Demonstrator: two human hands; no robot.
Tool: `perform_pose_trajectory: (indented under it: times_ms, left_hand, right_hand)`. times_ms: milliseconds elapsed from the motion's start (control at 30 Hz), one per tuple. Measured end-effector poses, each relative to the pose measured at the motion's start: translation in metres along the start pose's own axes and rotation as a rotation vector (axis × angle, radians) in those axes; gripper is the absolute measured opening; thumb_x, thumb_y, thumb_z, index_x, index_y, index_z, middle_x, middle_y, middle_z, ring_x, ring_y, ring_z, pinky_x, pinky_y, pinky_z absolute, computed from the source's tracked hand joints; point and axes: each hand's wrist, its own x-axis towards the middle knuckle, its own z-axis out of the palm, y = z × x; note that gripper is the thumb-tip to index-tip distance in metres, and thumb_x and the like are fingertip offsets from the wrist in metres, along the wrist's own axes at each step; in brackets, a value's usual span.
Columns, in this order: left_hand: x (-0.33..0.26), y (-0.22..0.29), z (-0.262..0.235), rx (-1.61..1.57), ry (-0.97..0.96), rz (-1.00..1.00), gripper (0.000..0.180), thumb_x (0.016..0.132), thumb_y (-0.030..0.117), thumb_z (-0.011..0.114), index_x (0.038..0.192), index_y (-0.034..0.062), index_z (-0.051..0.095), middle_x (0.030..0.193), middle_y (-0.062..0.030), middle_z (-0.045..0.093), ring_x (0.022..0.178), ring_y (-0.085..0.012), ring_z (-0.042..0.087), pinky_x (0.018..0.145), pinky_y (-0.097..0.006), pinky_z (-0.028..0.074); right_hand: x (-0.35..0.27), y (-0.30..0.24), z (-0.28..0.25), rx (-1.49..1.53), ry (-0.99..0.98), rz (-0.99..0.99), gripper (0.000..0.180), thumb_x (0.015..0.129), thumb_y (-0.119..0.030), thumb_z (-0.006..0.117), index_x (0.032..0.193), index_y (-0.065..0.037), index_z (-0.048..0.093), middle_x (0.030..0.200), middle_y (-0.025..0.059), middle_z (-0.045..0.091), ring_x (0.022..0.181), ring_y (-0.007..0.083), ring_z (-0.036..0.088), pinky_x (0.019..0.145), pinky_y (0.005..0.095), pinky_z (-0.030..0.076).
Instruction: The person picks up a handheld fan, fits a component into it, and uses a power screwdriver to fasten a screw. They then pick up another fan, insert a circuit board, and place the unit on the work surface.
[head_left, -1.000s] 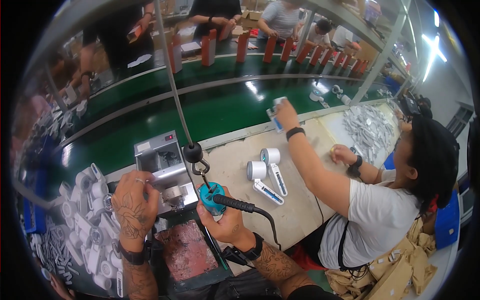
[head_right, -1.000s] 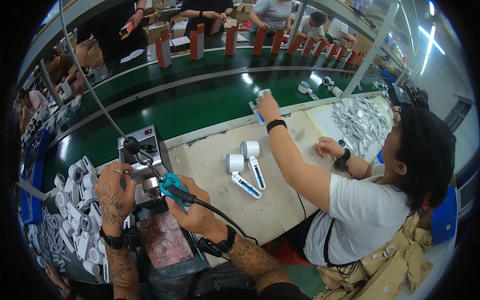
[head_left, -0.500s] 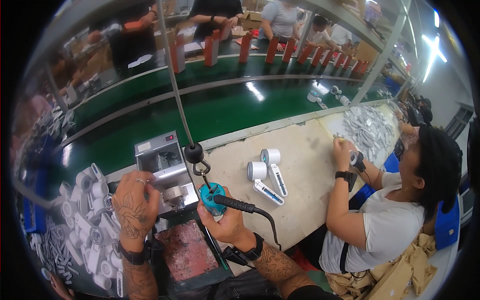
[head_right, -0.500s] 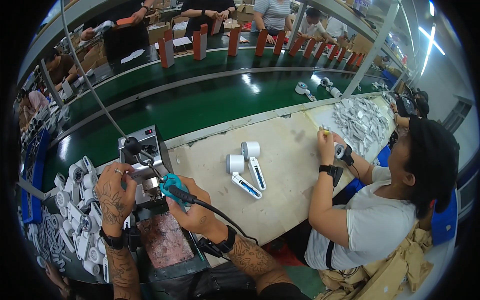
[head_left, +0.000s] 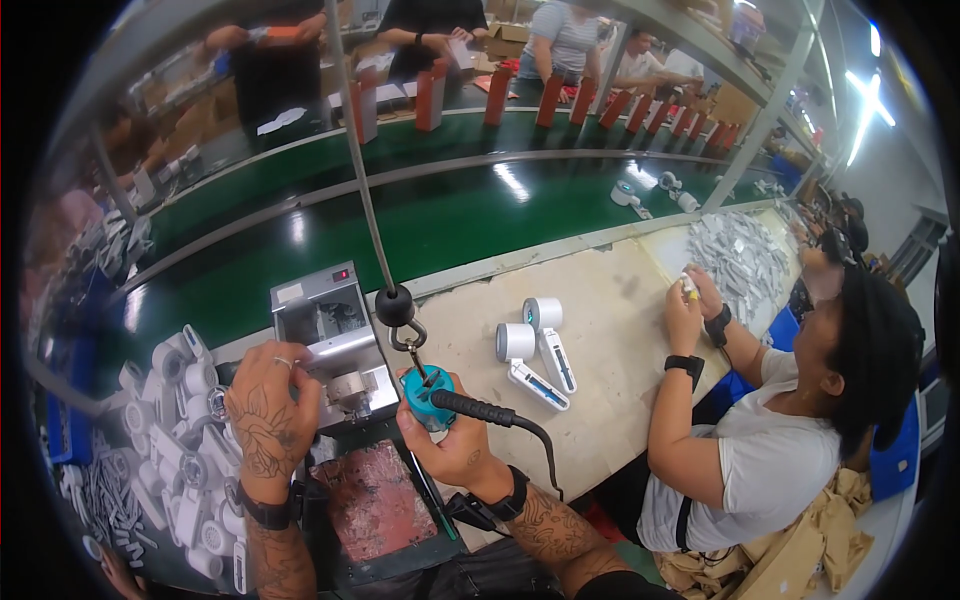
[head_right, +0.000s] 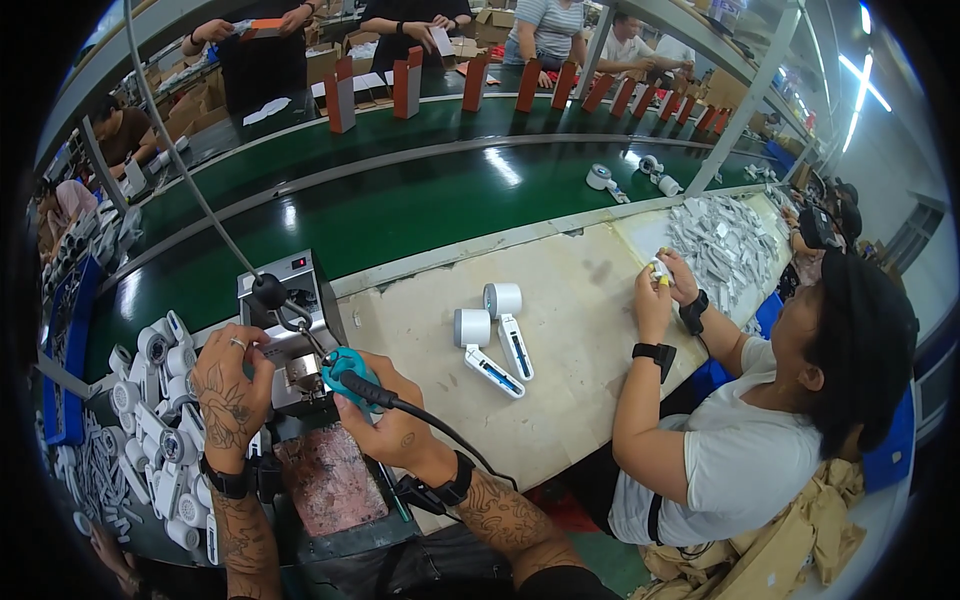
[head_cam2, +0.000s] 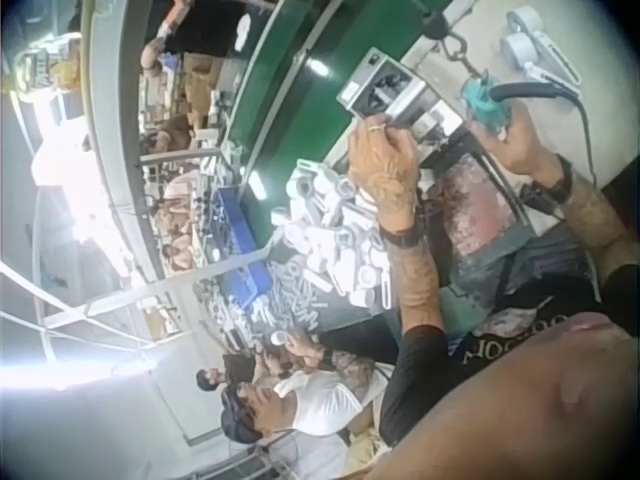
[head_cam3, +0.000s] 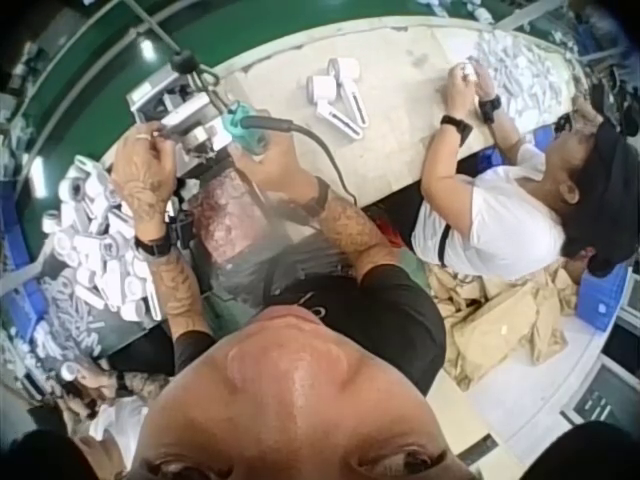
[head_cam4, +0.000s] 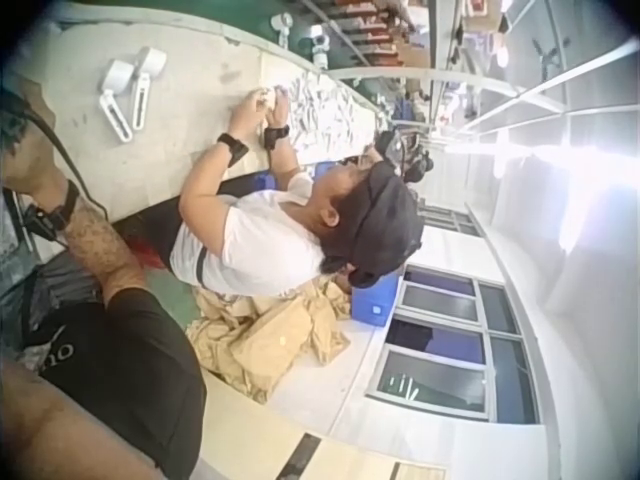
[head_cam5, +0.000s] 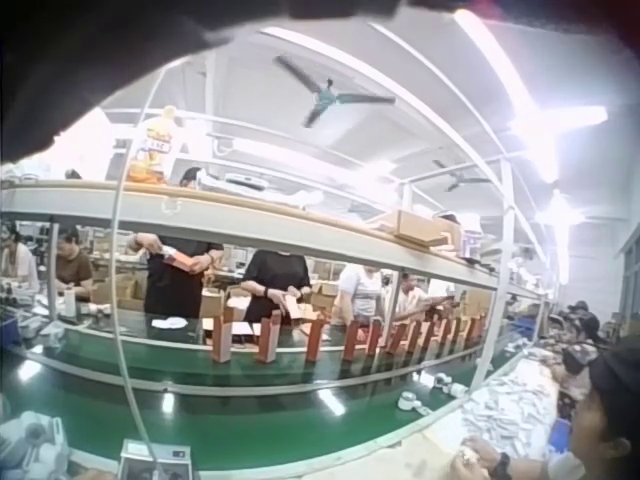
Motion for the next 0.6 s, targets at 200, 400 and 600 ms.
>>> perform_pose_trajectory:
  times_ms: [200,400,600]
  left_hand:
    - [0.0,0.0009,0.0004,0.007,0.006,0.005,0.018,0.073,0.001,0.061,0.09,0.0061,0.062,0.08,-0.0093,0.059,0.08,-0.0305,0.059,0.067,-0.043,0.046]
    - [-0.0004,0.0016,-0.0009,-0.005,0.0,0.001,0.019,0.073,0.001,0.061,0.091,0.0065,0.062,0.079,-0.0088,0.058,0.08,-0.0299,0.059,0.067,-0.043,0.046]
    - [-0.0001,0.0011,0.0011,-0.014,0.018,0.009,0.018,0.073,-0.001,0.061,0.09,0.005,0.062,0.075,-0.0098,0.056,0.075,-0.0292,0.059,0.066,-0.042,0.045]
  right_hand:
    - [0.0006,-0.0017,-0.0001,0.001,0.007,0.003,0.032,0.091,-0.004,0.066,0.12,0.004,0.053,0.094,0.0066,0.066,0.084,0.0107,0.062,0.08,0.0284,0.051]
    - [0.0003,-0.0013,-0.0013,0.007,-0.009,0.005,0.034,0.091,-0.004,0.066,0.121,0.004,0.053,0.093,0.0055,0.065,0.084,0.0105,0.061,0.08,0.0277,0.05]
    - [-0.0001,-0.0002,-0.0004,0.01,-0.006,0.009,0.035,0.091,-0.005,0.066,0.123,0.004,0.053,0.093,0.0049,0.064,0.084,0.0104,0.061,0.08,0.0272,0.05]
